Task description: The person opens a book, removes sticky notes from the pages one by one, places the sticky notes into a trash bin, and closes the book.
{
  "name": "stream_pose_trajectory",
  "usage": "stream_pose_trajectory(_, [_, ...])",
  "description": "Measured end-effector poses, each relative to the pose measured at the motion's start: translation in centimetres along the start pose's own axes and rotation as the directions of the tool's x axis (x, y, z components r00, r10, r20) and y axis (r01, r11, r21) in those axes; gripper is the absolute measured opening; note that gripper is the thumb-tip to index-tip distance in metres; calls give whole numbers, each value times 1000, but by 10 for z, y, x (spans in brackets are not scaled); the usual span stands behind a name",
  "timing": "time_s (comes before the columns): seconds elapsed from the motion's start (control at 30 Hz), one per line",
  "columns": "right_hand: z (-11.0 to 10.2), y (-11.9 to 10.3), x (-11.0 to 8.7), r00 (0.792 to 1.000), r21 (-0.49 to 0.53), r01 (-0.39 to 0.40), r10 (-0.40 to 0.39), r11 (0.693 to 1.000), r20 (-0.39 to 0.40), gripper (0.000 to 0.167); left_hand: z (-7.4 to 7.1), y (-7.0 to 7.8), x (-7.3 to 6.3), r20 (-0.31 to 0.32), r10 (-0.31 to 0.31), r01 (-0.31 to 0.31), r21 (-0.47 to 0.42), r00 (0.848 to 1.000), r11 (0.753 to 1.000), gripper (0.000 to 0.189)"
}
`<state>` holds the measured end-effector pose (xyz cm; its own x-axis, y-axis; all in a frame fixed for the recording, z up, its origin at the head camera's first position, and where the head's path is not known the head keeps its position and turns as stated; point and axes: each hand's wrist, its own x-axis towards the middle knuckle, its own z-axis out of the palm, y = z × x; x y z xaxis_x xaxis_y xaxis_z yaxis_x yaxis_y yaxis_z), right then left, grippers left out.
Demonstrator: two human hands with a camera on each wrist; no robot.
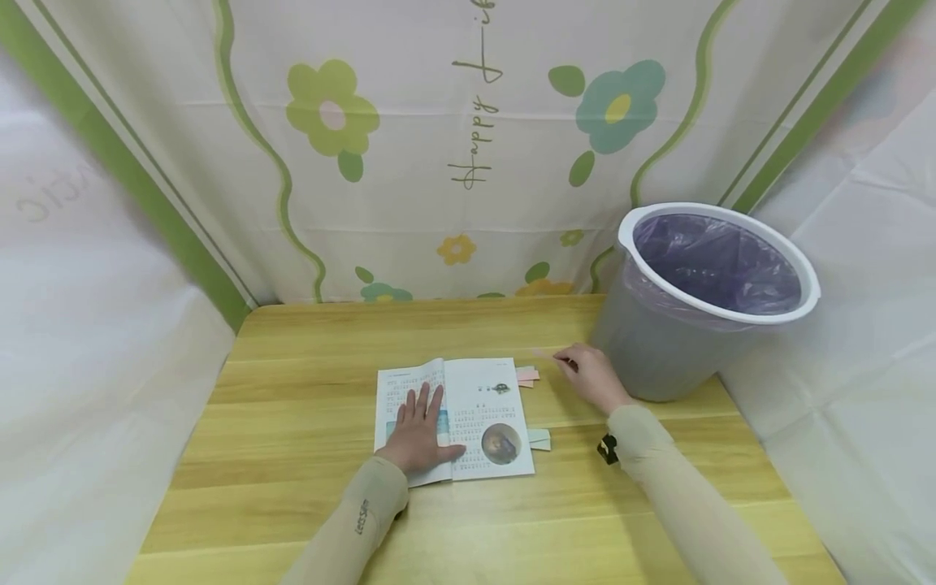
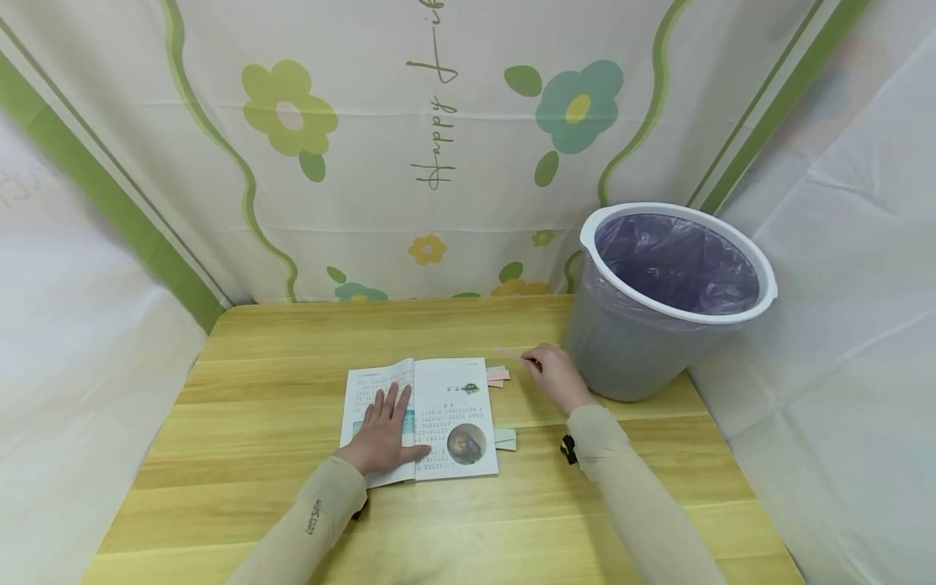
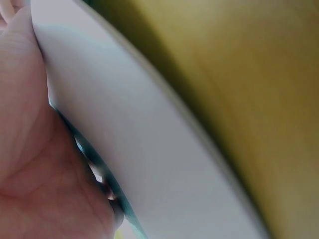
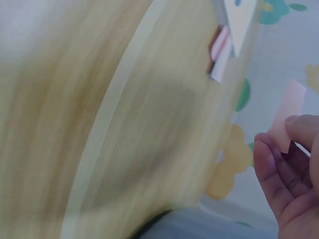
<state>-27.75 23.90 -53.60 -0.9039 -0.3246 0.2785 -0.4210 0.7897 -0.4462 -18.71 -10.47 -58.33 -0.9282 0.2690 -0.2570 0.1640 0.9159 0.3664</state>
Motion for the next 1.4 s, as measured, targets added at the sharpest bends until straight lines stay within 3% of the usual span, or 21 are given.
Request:
stream_pose_trajectory(0.2, [-12, -6, -25, 993, 49, 4, 2, 999, -114, 12, 1, -1, 1, -10, 7, -7, -20, 1000, 1000, 116])
stream_pose_trajectory(0.57, [-28, -32, -70, 960, 96, -11, 37, 995, -279, 13, 5, -4, 2, -6, 14, -14, -30, 1000, 999, 117])
stream_pose_trajectory(0.97, [-42, -45, -105, 907, 138, 7, 52, 990, -419, 17, 2, -3, 1, -18, 23, -24, -39, 1000, 999, 116])
stream_pose_trajectory(1.4, [-73, -50, -136, 857, 76, -1, 40, 997, -513, 21, 4, -4, 2, -12, 25, -25, -27, 1000, 999, 116])
